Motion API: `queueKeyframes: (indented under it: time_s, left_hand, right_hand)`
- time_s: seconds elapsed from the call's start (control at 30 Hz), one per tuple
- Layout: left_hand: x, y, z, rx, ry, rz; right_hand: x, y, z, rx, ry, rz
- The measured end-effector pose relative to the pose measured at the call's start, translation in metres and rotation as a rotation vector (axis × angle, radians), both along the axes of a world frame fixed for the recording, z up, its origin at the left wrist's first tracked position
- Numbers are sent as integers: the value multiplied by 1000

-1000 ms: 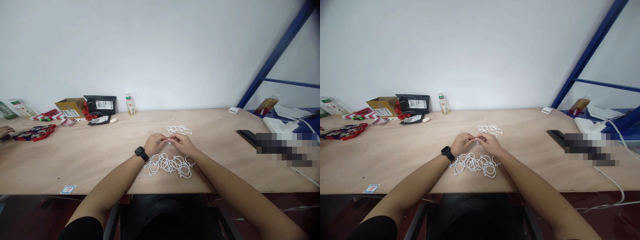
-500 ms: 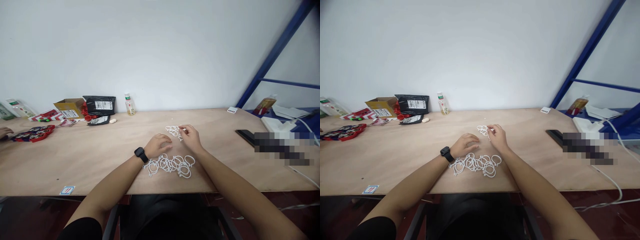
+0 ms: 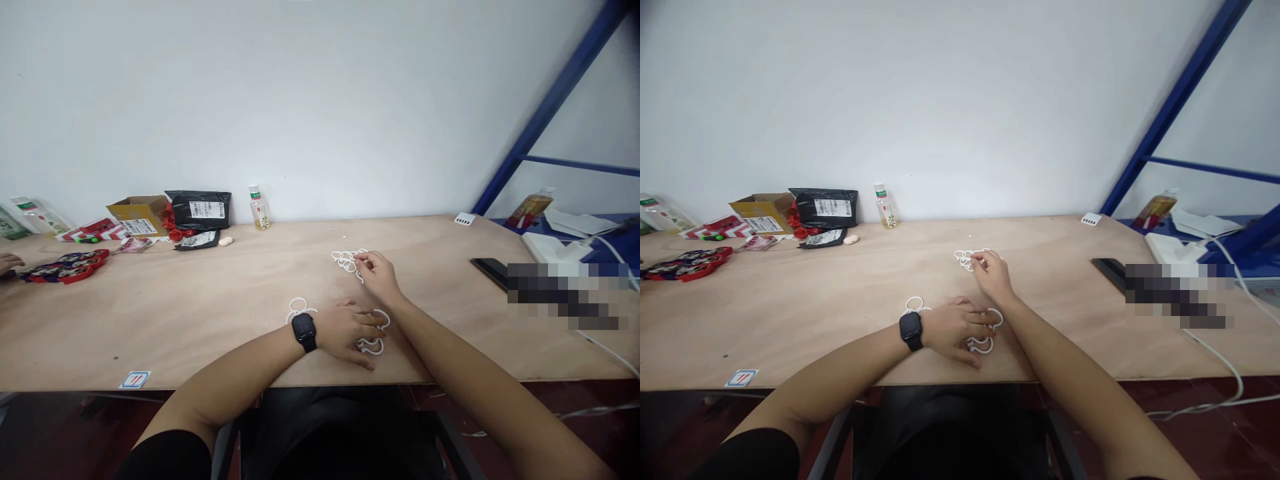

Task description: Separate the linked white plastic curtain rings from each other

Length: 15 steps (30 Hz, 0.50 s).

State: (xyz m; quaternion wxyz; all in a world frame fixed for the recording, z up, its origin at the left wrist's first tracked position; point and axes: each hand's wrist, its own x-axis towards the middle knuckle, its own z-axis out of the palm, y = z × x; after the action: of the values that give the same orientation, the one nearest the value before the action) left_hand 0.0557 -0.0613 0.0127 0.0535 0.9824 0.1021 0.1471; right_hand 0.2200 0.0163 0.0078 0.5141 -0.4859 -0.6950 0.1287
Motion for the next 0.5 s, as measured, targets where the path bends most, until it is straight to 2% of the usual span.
queueKeyframes:
  time_s: [0.33, 0.5]
  left_hand:
    - [-34, 38, 2, 29, 1, 147]
    - [-44, 46, 0, 6, -98, 229]
  right_hand:
    - [-1, 1, -2, -88, -51, 52]
    - [-2, -2, -2, -146, -194, 286]
